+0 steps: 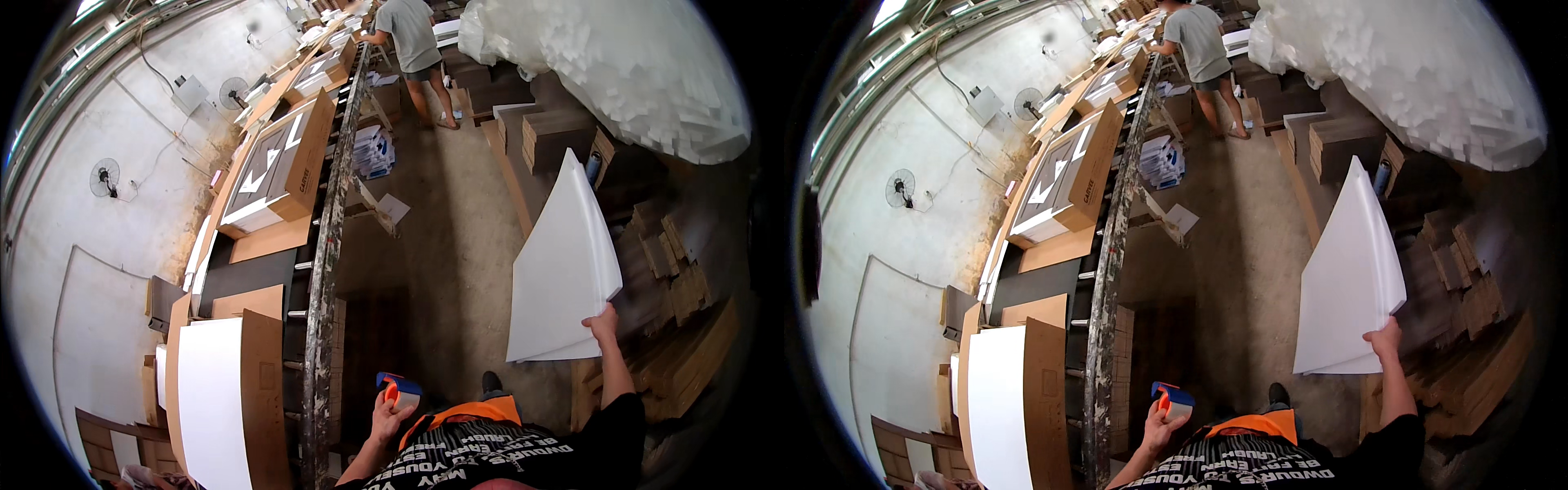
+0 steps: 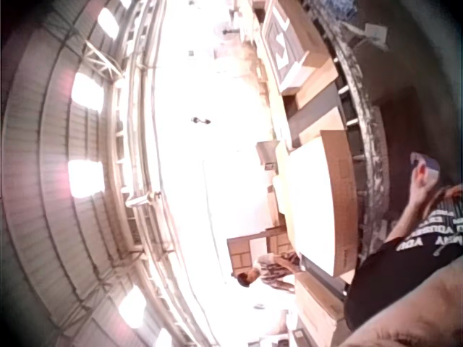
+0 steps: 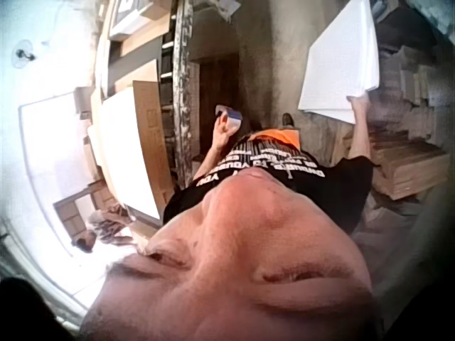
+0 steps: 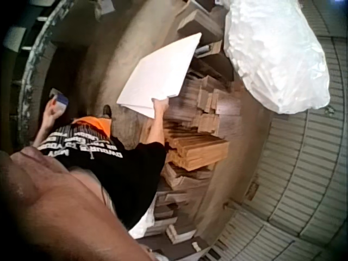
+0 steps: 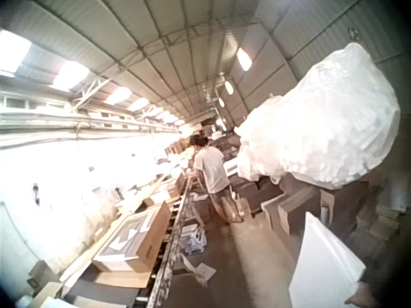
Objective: The person seals a large cardboard box with a tape dispenser and places a white board inside a new box.
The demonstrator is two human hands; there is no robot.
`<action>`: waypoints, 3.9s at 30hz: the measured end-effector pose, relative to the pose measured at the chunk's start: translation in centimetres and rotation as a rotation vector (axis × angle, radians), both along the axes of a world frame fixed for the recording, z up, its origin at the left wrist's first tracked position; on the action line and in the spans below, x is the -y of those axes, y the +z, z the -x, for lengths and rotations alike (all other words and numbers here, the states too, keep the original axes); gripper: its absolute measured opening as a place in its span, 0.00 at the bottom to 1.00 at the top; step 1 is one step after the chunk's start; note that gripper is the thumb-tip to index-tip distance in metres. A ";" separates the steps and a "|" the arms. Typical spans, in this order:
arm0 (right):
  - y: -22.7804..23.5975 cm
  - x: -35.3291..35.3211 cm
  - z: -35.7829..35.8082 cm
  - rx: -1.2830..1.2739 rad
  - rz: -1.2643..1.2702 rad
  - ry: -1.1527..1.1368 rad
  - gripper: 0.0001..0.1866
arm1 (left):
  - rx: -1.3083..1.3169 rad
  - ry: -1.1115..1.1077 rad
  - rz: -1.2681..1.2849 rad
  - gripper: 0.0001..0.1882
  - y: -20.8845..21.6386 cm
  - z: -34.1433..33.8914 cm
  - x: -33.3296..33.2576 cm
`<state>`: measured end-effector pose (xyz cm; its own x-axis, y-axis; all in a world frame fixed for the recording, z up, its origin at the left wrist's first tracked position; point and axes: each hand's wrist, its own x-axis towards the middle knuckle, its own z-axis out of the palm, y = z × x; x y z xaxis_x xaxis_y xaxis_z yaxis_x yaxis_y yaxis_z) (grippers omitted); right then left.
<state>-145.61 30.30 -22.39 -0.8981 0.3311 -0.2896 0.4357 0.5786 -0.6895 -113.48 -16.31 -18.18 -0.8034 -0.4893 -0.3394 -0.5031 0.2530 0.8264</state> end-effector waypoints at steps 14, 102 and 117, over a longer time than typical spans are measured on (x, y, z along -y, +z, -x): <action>22.3 -0.4 -2.6 -0.385 0.464 0.013 0.28 | -0.025 0.025 -0.111 0.21 -3.4 7.5 4.5; -20.3 50.6 7.6 0.448 -0.622 0.409 0.26 | 0.590 0.868 0.784 0.37 11.2 -9.3 34.6; 0.7 22.4 10.8 0.114 -0.602 0.221 0.25 | 0.711 0.624 0.957 0.35 11.1 -8.4 33.7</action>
<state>-156.45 7.94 -21.71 -0.9381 0.2764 -0.2088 0.3137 0.9336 -0.1733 -105.13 -49.98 -7.05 -0.1549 -0.9836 0.0922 -0.9878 0.1527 -0.0310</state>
